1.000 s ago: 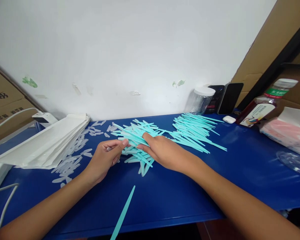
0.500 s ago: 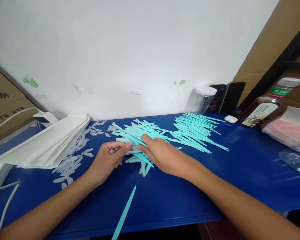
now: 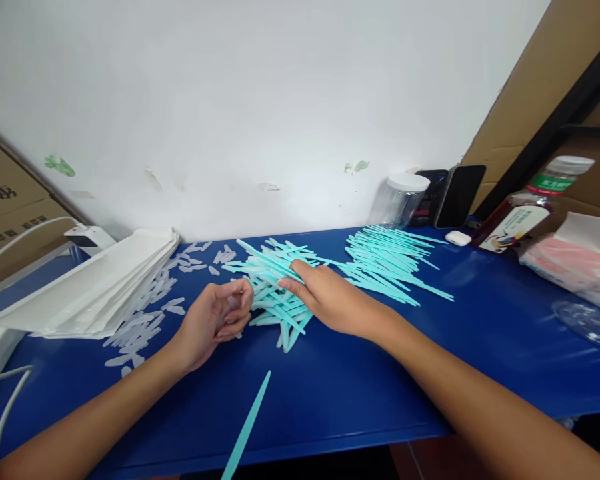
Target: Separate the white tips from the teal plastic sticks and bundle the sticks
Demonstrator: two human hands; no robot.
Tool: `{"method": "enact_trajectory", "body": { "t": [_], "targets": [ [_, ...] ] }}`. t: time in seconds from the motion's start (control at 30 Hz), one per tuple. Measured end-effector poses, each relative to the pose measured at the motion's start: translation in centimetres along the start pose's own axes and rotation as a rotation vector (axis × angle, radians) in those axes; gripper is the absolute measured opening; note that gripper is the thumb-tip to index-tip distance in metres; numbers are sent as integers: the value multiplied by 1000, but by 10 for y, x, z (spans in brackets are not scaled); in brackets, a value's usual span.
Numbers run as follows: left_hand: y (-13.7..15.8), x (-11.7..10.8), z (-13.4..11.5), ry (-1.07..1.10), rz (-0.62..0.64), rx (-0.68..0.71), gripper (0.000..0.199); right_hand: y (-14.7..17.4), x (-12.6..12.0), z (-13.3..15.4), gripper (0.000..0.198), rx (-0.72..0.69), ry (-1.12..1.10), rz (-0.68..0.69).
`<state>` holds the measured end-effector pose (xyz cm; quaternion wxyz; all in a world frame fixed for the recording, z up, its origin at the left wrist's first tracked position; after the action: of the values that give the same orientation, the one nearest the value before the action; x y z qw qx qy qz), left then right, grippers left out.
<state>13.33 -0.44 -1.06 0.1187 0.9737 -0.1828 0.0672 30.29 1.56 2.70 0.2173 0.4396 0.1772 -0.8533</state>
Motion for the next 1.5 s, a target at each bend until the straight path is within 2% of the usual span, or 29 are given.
{"method": "enact_trajectory", "body": {
  "t": [0.1, 0.23, 0.37, 0.47, 0.63, 0.77, 0.87, 1.0, 1.13, 1.3, 1.5],
  "targets": [
    [1, -5, -9, 26, -29, 59, 16, 0, -2, -1, 39, -17, -84, -3],
    [1, -13, -21, -65, -109, 198, 31, 0, -1, 0, 45, -26, -355, 59],
    [6, -31, -41, -226, -293, 430, 33, 0, -1, -8, 49, 11, -487, 103],
    [12, -40, -52, -316, -415, 520, 37, 0, 1, -11, 54, 16, -555, 145],
    [16, -36, -59, -248, -392, 523, 49, 3, 11, -13, 56, 83, -680, 262],
    [19, -39, -67, -188, -373, 535, 38, 4, 13, -12, 58, 110, -686, 301],
    [19, -44, -73, -251, -376, 520, 30, 5, 12, -11, 58, 123, -663, 306],
    [15, -46, -72, -360, -362, 498, 32, 6, 12, -9, 58, 101, -624, 325],
    [14, -48, -70, -458, -391, 534, 33, 7, 12, -6, 55, 60, -609, 340],
    [12, -53, -71, -427, -408, 586, 33, 7, 10, -4, 56, 48, -604, 346],
    [18, -50, -78, -615, -484, 658, 32, 8, 10, -3, 56, 36, -601, 349]
  ]
}}
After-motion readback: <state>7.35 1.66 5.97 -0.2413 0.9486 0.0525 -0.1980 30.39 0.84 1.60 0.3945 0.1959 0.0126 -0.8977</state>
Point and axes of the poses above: each hand's wrist, its own y-axis away from the middle knuckle, its own x-axis out of the palm, z = x × y, the point moved 8 cm from there along -y, towards the middle knuckle
